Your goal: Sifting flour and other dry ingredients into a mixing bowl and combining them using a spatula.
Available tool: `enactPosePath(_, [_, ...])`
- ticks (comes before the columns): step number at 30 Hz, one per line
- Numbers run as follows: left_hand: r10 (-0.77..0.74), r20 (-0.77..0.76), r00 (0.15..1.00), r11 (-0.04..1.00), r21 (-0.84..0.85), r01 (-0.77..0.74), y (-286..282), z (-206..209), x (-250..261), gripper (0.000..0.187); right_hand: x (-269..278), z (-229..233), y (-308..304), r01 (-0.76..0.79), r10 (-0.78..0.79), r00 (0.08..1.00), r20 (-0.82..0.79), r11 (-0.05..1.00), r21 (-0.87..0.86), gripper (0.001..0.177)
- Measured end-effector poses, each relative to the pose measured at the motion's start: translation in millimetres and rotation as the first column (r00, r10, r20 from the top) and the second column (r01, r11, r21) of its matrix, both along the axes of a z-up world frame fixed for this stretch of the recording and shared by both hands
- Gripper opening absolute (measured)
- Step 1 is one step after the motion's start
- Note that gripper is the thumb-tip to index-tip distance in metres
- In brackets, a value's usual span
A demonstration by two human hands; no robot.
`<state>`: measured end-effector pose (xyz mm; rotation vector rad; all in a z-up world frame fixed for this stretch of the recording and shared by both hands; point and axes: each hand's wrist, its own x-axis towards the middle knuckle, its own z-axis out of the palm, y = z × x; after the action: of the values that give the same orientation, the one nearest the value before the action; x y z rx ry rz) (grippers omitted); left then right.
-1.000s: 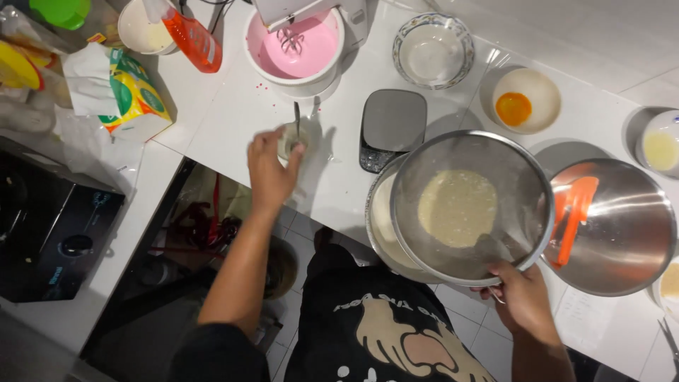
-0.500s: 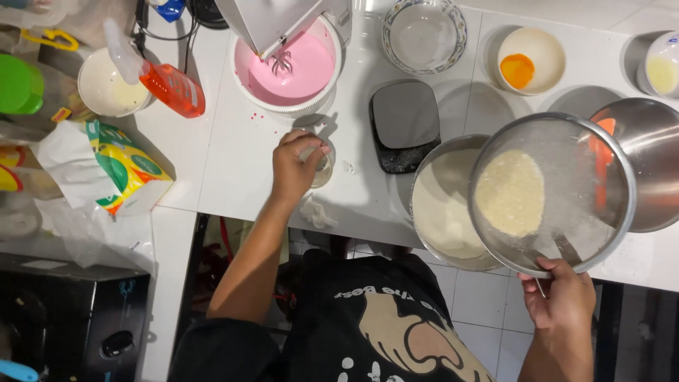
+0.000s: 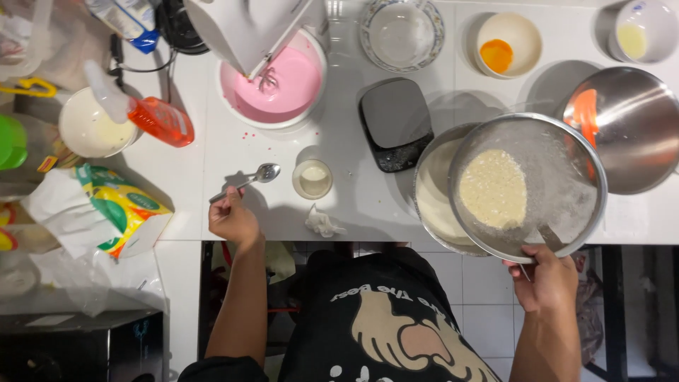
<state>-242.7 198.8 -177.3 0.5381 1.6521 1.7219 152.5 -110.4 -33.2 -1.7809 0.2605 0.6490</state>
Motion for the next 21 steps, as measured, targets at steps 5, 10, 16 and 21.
enactPosePath(5, [0.07,-0.292,0.954,0.997,-0.002,-0.074,-33.4,-36.1,1.2,0.046,0.4,-6.4,-0.5,0.062,-0.063,0.996,0.069,0.998,0.016,0.011])
enactPosePath(10, [-0.252,-0.725,0.641,0.889,0.089,0.449,-71.7,8.7,57.5,0.122,14.3,-35.8,-17.0,0.086,-0.093,0.992,0.079,0.993,0.085,0.027])
enactPosePath(16, [-0.214,-0.831,0.514,0.84,0.112,0.531,-41.8,-5.4,91.2,0.127,30.6,-45.0,-31.8,0.081,-0.087,0.995,0.051,0.992,0.099,0.031])
enactPosePath(21, [-0.386,-0.683,0.62,0.746,0.164,0.645,-38.5,40.4,110.2,0.078,51.0,-40.2,-41.4,0.108,-0.115,0.992,0.052,0.986,0.124,0.025])
